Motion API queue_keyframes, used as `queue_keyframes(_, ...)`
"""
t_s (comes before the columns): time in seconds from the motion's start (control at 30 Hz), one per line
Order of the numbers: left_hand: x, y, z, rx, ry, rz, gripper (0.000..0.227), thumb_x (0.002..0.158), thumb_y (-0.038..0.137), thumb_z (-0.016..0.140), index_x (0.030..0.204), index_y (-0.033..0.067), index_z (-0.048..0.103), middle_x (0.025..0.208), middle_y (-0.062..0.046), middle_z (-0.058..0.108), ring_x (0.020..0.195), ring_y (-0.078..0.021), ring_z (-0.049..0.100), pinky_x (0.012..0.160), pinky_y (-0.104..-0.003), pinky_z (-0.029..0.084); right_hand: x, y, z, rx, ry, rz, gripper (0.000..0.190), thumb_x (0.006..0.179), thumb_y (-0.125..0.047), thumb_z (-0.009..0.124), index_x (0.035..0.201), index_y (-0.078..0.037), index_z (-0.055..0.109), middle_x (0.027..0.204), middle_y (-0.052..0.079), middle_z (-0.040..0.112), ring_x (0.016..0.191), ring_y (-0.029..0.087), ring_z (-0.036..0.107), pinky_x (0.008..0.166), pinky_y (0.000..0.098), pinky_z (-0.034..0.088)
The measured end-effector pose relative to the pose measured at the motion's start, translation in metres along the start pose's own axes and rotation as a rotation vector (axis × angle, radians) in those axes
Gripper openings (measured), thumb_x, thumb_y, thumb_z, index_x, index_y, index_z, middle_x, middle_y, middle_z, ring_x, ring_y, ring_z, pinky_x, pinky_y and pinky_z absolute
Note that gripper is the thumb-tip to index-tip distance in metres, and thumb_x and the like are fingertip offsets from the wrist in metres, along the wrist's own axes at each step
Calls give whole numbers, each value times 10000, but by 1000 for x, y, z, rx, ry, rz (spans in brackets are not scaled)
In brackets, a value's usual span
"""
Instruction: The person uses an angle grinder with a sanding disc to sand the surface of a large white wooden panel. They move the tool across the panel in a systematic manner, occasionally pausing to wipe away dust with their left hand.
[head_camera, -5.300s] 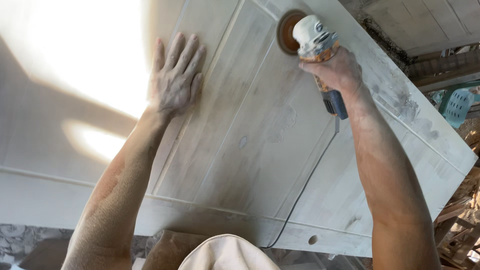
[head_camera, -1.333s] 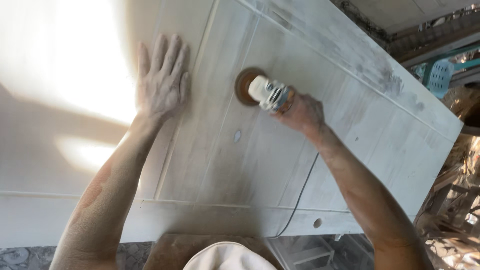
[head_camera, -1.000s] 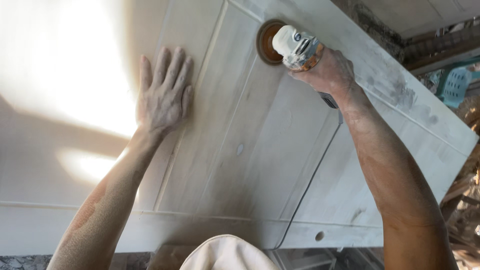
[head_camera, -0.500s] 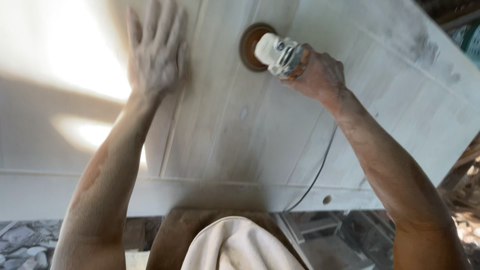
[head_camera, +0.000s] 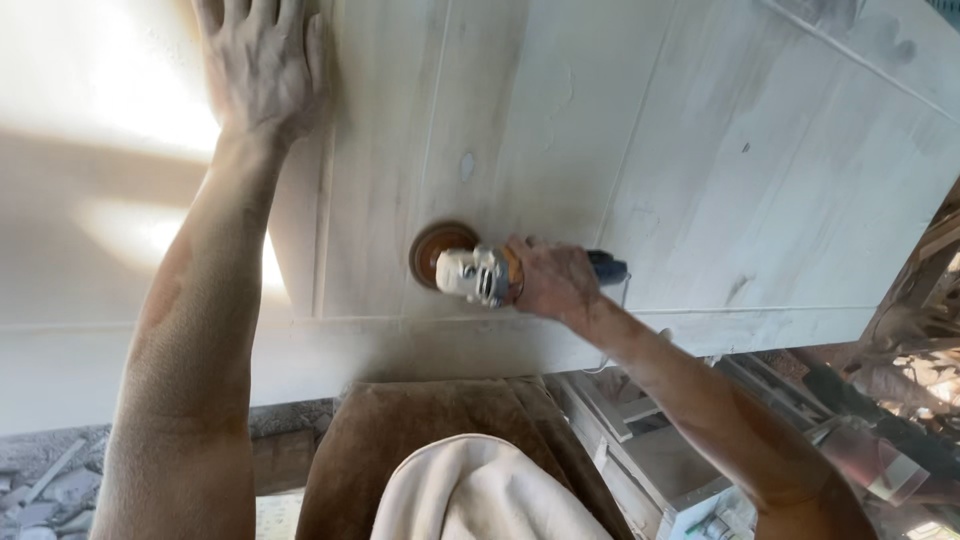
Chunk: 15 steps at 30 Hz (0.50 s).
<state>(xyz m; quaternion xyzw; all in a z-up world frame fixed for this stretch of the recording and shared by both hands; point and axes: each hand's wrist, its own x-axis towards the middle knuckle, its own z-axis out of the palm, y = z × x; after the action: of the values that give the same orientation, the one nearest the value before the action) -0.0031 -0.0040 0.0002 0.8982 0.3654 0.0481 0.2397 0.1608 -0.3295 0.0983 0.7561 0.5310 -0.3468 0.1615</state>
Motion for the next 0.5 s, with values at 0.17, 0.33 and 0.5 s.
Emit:
queue_keyframes(0.17, 2, -1, 0, 17, 172, 110, 547, 1187, 352, 349, 1616, 12, 363, 1711, -206, 342, 1591, -385, 205, 1255, -625, 19, 66, 34, -63, -39, 233, 64, 659, 763, -566, 822, 1187, -103, 623, 913, 145, 757, 817, 360, 733, 704, 491, 594)
queue_keyframes(0.33, 3, 1, -7, -35, 35, 16, 593, 1173, 352, 307, 1683, 51, 307, 1731, -167, 267, 1617, -354, 142, 1297, -622, 5, 154, 84, -146, -67, 304, 128, 760, 753, -656, 838, 1216, -85, 647, 946, 153, 761, 874, 353, 744, 796, 474, 601)
queue_keyframes(0.5, 7, 4, -9, -33, 48, 10, 595, 1148, 380, 277, 1667, 89, 297, 1731, -131, 248, 1598, -330, 137, 1278, -609, 17, 213, 113, -205, -102, 391, -3, 715, 768, -598, 882, 1244, -99, 692, 1046, 164, 751, 945, 354, 717, 830, 504, 560)
